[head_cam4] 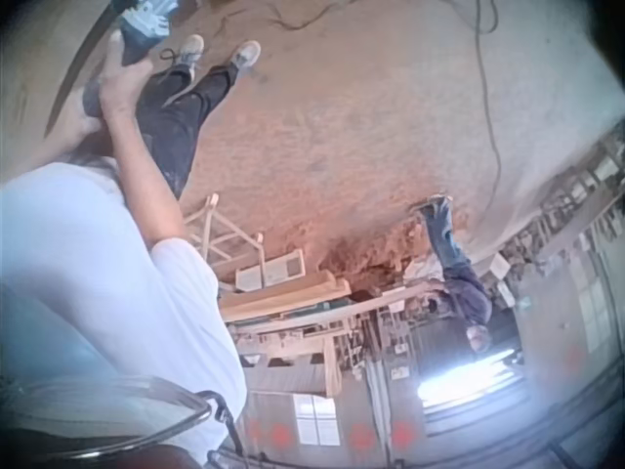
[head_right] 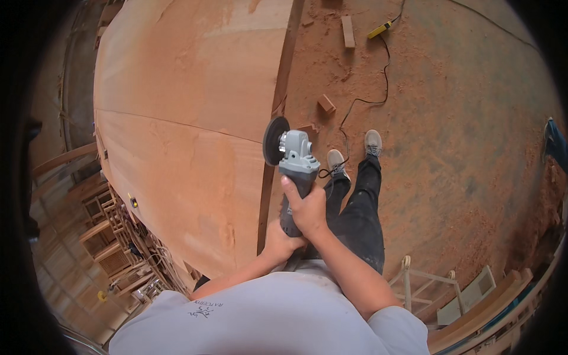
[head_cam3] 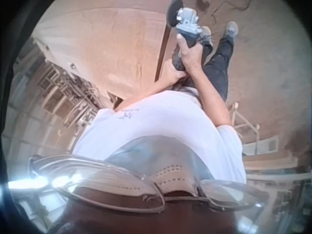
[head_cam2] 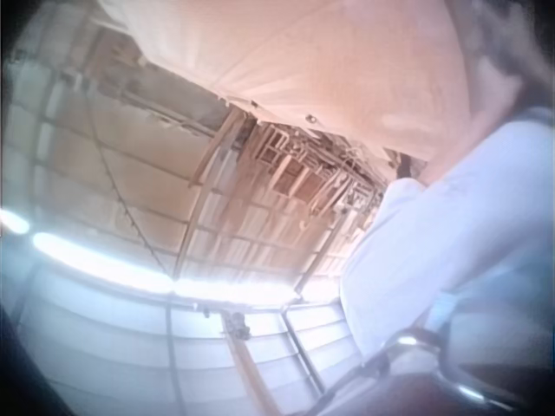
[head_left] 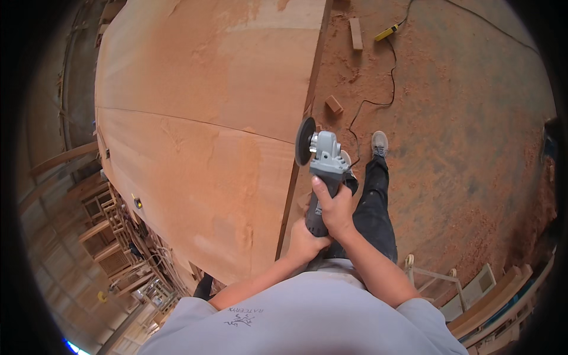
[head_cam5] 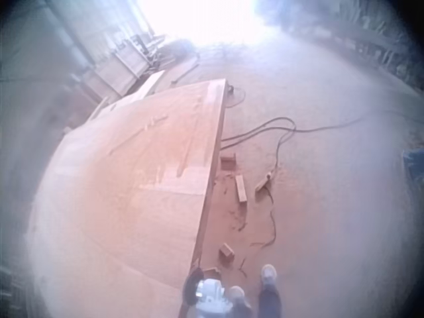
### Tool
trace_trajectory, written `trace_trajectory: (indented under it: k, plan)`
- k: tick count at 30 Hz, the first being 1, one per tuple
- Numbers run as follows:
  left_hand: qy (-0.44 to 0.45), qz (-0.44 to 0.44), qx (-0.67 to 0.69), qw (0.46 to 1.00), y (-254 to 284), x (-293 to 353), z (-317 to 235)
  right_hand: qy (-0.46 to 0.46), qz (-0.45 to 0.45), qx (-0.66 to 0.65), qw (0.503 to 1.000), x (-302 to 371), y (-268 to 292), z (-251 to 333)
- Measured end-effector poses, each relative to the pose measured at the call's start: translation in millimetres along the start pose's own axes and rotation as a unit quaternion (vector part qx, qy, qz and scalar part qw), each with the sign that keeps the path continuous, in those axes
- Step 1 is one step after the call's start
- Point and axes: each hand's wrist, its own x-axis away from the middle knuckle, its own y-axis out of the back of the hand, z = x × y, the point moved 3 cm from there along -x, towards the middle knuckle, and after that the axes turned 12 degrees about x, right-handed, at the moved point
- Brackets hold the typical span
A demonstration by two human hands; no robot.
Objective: The person uses an angle grinder with a sanding disc to smooth the surface of a large wooden panel. They move the tool along the edges and across the face of the panel, generating sawdust. The person briefly pauses to wipe the surface with their hand and reposition the tool before continuing the sanding process.
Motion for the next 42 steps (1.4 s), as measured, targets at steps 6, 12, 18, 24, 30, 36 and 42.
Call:
trace_trajectory:
  k: [6,12,18,24,30,36,42]
  plan:
    - [-0.001,-0.003,-0.022,1.0,6.0,3.8,11.0,-0.016,0.014,-0.003,1.0,4.5,-2.2,-17.9]
    - [-0.06,-0.008,-0.072,0.996,14.9,14.5,40.2,-0.04,0.009,-0.059,0.997,27.2,2.8,-34.1]
    - [-0.064,-0.018,-0.057,0.996,13.8,14.8,36.3,-0.037,0.021,-0.023,0.999,27.5,-0.7,-22.5]
    - [-0.068,-0.012,-0.051,0.996,19.0,16.7,35.8,-0.016,0.021,-0.007,1.0,26.2,-4.4,-25.8]
    - [-0.047,0.007,-0.036,0.998,23.1,5.3,29.5,0.003,0.01,0.003,1.0,15.6,-8.1,-27.7]
    - [-0.071,0.005,-0.067,0.995,21.1,13.3,30.2,-0.024,0.013,-0.002,1.0,29.1,-8.4,-23.4]
    - [-0.007,0.016,-0.062,0.998,27.1,2.5,32.0,-0.011,0.016,-0.01,1.0,19.6,-9.1,-19.3]
